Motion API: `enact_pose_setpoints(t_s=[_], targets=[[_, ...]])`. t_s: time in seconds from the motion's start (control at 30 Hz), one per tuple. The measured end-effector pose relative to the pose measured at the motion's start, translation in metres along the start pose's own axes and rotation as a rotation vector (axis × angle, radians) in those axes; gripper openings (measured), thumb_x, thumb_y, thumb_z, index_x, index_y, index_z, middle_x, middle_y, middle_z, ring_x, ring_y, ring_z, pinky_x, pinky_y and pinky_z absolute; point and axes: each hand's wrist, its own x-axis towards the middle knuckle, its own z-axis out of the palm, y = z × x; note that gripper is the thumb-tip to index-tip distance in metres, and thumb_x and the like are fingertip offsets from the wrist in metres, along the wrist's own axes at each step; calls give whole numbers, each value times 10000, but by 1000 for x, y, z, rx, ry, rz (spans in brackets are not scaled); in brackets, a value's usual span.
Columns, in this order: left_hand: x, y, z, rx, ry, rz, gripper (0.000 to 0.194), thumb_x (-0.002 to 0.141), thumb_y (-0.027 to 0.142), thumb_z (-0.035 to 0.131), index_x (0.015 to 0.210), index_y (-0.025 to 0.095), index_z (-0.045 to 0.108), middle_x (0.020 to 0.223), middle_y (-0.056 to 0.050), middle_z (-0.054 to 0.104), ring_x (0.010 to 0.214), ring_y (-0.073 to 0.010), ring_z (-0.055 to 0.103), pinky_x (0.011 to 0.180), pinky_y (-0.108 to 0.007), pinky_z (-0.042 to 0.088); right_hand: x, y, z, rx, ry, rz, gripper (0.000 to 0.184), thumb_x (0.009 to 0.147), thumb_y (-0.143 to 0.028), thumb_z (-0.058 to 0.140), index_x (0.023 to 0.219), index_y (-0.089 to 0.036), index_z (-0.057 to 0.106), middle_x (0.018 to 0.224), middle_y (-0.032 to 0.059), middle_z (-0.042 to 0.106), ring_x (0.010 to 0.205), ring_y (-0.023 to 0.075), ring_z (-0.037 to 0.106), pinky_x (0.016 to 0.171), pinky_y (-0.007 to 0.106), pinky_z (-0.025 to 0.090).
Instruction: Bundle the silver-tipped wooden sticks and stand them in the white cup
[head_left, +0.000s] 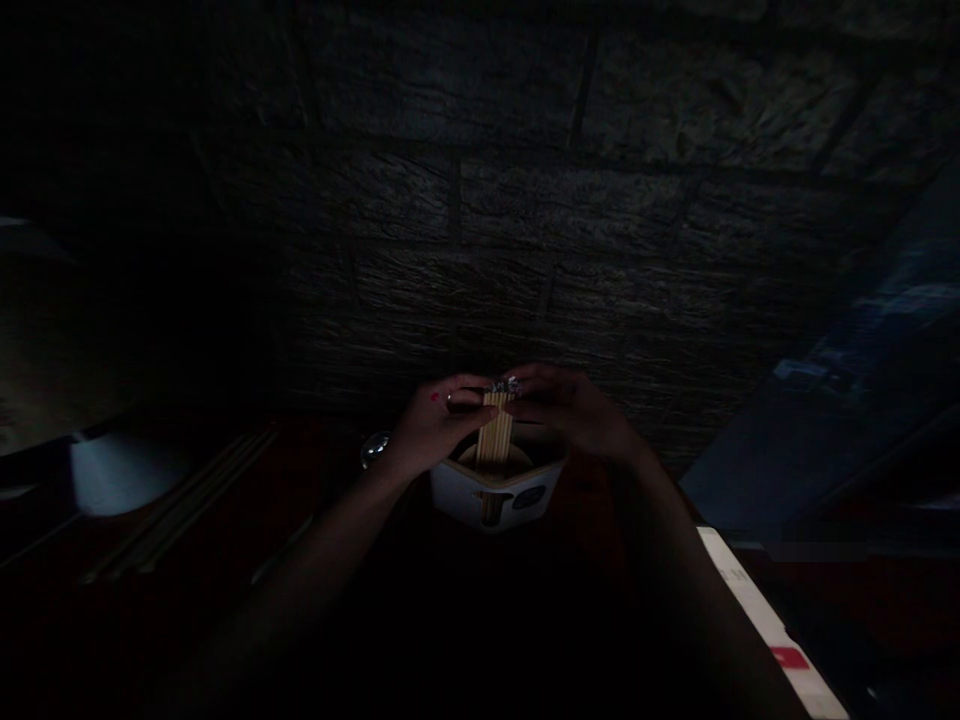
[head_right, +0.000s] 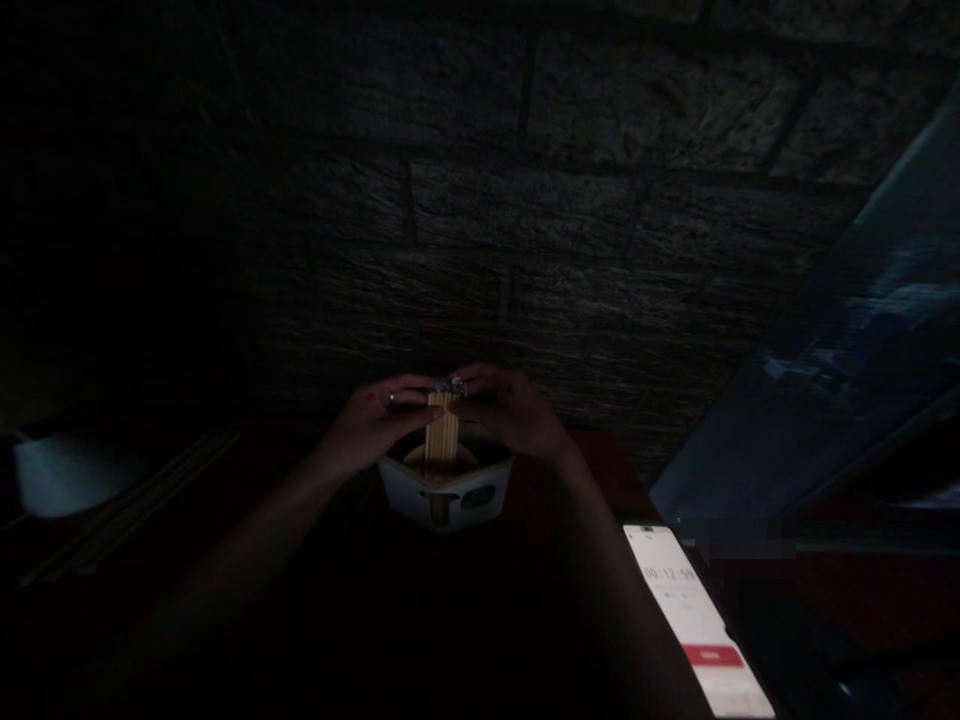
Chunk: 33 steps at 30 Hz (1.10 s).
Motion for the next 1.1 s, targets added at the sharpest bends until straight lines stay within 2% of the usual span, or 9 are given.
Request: enact_pose_setpoints(t_s=[0.17, 0.33, 0.5, 0.7, 0.87, 1.1], targets=[[-1, 1, -1, 18, 0, -1, 348, 740, 239, 704, 1074, 162, 646, 912, -49, 736, 856, -187, 693, 791, -311, 532, -1, -1, 0, 11, -12, -7, 290, 692, -236, 770, 966, -207, 683, 931, 17, 707, 868, 162, 653, 817, 328, 510], [-1, 0, -2, -5, -50, 8, 355, 751, 278, 700, 1084, 170, 648, 952, -65, 734, 893, -197, 689, 825, -331, 522, -1, 1, -1, 35, -46, 5, 304, 691, -230, 774, 981, -218, 682, 975, 16, 704, 909, 162, 649, 857, 337, 502], [0, -2, -4, -38, -84, -19, 371, 757, 282, 701, 1103, 163, 639, 969, -77, 729, 899, -195, 685, 829, -329, 517, -1, 2, -1, 55, -90, 30, 308, 711, -229, 762, 1006, -223, 671, 966, 12, 702, 884, 150, 650, 828, 318, 510], [0, -1, -7, -13, -96, -22, 402, 753, 316, 714, 1117, 165, 635, 983, -77, 729, 929, -213, 683, 844, -337, 515, -1, 0, 0, 37, -68, 28, 345, 693, -221, 774, 1020, -201, 665, 984, 20, 692, 907, 150, 645, 839, 307, 498], [0, 0, -8, -25, -110, -58, 424, 719, 270, 743, 1113, 164, 628, 981, -71, 733, 906, -209, 690, 833, -336, 521, -2, 1, 1, 28, -58, 47, 346, 690, -234, 773, 1017, -210, 662, 970, 19, 701, 862, 149, 652, 796, 310, 514], [1, 3, -14, -5, -145, -69, 436, 716, 269, 745, 1123, 171, 625, 984, -76, 734, 903, -214, 692, 814, -337, 529, -1, 3, -2, 21, -41, 4, 331, 690, -249, 777, 1003, -213, 676, 1012, 29, 705, 928, 167, 655, 864, 333, 504]])
